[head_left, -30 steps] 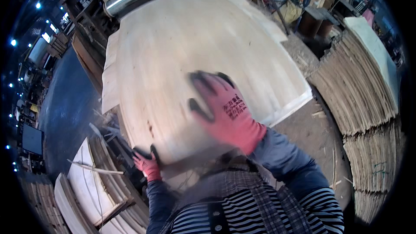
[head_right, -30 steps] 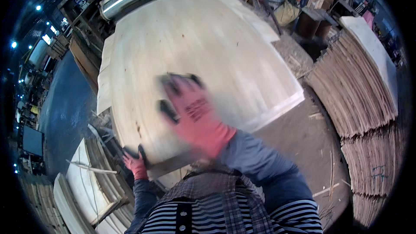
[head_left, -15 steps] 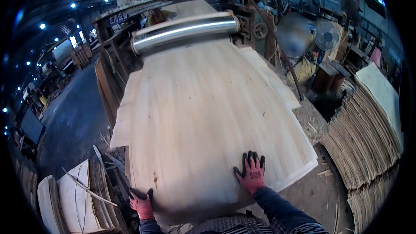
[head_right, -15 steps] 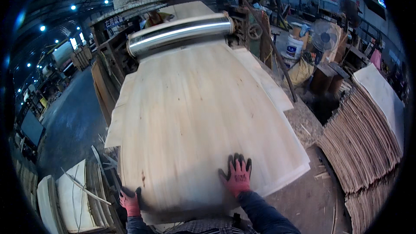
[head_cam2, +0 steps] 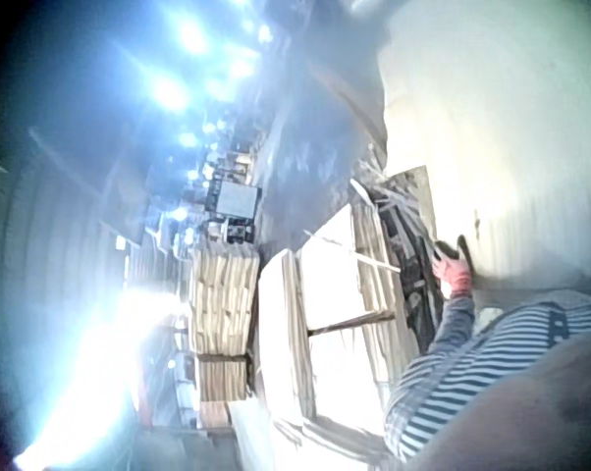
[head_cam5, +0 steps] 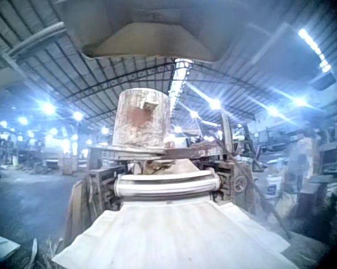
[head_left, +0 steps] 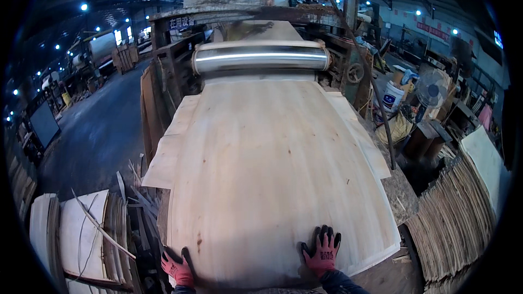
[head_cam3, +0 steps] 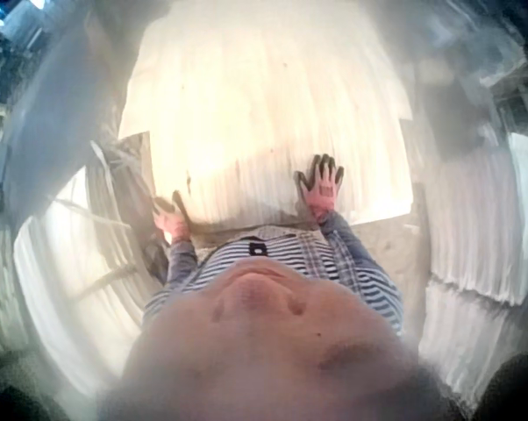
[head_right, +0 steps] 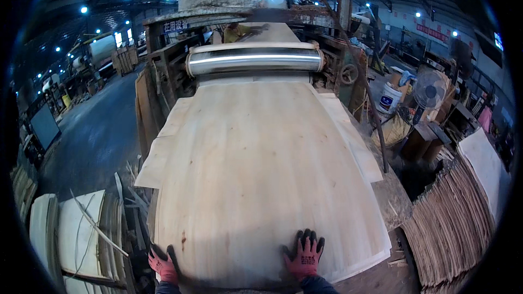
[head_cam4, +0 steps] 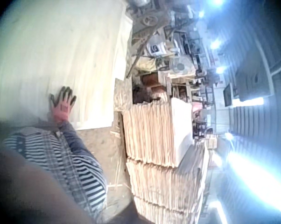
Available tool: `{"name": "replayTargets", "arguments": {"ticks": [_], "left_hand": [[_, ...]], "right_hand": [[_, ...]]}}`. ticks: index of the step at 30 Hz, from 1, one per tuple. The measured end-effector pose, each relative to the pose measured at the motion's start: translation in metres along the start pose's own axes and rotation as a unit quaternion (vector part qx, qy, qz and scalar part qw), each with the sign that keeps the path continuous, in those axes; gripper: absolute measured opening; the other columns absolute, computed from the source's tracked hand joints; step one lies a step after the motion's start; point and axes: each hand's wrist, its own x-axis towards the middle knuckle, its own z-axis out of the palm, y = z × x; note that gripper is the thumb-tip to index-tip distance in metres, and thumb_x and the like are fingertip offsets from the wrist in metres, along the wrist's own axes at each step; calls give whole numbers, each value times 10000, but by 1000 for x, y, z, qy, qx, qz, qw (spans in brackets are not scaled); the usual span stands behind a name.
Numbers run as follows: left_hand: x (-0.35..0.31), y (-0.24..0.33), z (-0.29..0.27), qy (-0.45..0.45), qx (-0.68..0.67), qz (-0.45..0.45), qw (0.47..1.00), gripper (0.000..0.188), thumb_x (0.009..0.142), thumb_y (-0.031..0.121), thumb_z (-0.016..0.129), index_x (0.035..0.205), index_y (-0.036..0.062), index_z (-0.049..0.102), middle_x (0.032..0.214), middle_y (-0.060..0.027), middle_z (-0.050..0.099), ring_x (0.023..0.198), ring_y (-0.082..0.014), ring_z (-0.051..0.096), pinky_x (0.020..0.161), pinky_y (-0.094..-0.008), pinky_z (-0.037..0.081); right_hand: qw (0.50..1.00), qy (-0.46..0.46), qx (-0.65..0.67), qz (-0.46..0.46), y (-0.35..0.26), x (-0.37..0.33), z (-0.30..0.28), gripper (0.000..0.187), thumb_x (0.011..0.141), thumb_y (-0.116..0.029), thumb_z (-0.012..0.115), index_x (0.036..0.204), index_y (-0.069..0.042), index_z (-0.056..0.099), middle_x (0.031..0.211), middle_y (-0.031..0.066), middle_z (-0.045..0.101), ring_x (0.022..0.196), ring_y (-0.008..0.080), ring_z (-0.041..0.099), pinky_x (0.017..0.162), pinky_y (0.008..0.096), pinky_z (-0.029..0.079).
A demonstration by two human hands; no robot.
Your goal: The person repeatedly feeds large sheets of wood veneer into a roller press machine, aligns them by hand, and stacks the processed sheets on a nearby pile. The person handles the veneer sheets one at a time throughout the clip.
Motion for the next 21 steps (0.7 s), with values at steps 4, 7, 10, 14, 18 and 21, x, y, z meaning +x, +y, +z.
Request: {"name": "replayTargets", "arguments": {"ticks": [4, 7, 10, 14, 18, 21], "left_hand": [[2, -4, 3, 7, 1, 4, 1000, 729, 670, 386, 668, 1229, 24, 373, 1177, -202, 423, 1089, -349, 392, 940, -446, 287], [3, -5, 3, 5, -3, 8, 1000, 728, 673, 382, 666, 1231, 19, 371, 1181, -205, 420, 1095, -350, 387, 944, -446, 281], [4, -2, 0, 5, -4, 6, 1000, 730, 671, 374, 667, 1233, 18, 368, 1185, -205, 417, 1099, -349, 384, 946, -447, 277], [5, -5, 3, 6, 2, 9, 1000, 732, 669, 371, 667, 1236, 20, 364, 1191, -202, 413, 1098, -348, 385, 944, -446, 279], [6, -8, 6, 1, 17, 8, 1000, 731, 679, 399, 655, 1236, 22, 370, 1191, -193, 418, 1094, -341, 393, 940, -442, 286], [6, -5, 4, 8, 17, 10, 1000, 723, 695, 430, 636, 1237, 28, 378, 1189, -185, 424, 1089, -332, 401, 936, -437, 292]], "right_hand": [[1000, 18, 3, -4, -1, 0, 1, 707, 691, -507, 544, 1180, -3, 466, 1250, 221, 383, 1204, 378, 278, 1022, 532, 87], [999, 28, 12, -10, 0, -1, 1, 693, 687, -491, 556, 1167, 3, 475, 1248, 225, 378, 1204, 376, 276, 1025, 527, 87], [999, 30, 13, -15, -1, 0, -1, 684, 690, -478, 560, 1163, 9, 476, 1246, 233, 372, 1205, 375, 273, 1026, 526, 87], [999, 23, 37, -3, -2, -1, -3, 686, 700, -478, 553, 1174, 10, 463, 1246, 238, 368, 1209, 376, 269, 1024, 528, 92], [999, 31, 22, -6, 0, -2, -1, 691, 710, -491, 539, 1187, 3, 454, 1256, 222, 367, 1215, 374, 265, 1021, 527, 100], [999, 15, 40, 11, -2, -2, -4, 694, 713, -499, 533, 1195, -6, 451, 1262, 211, 367, 1217, 372, 266, 1019, 523, 108]]}}
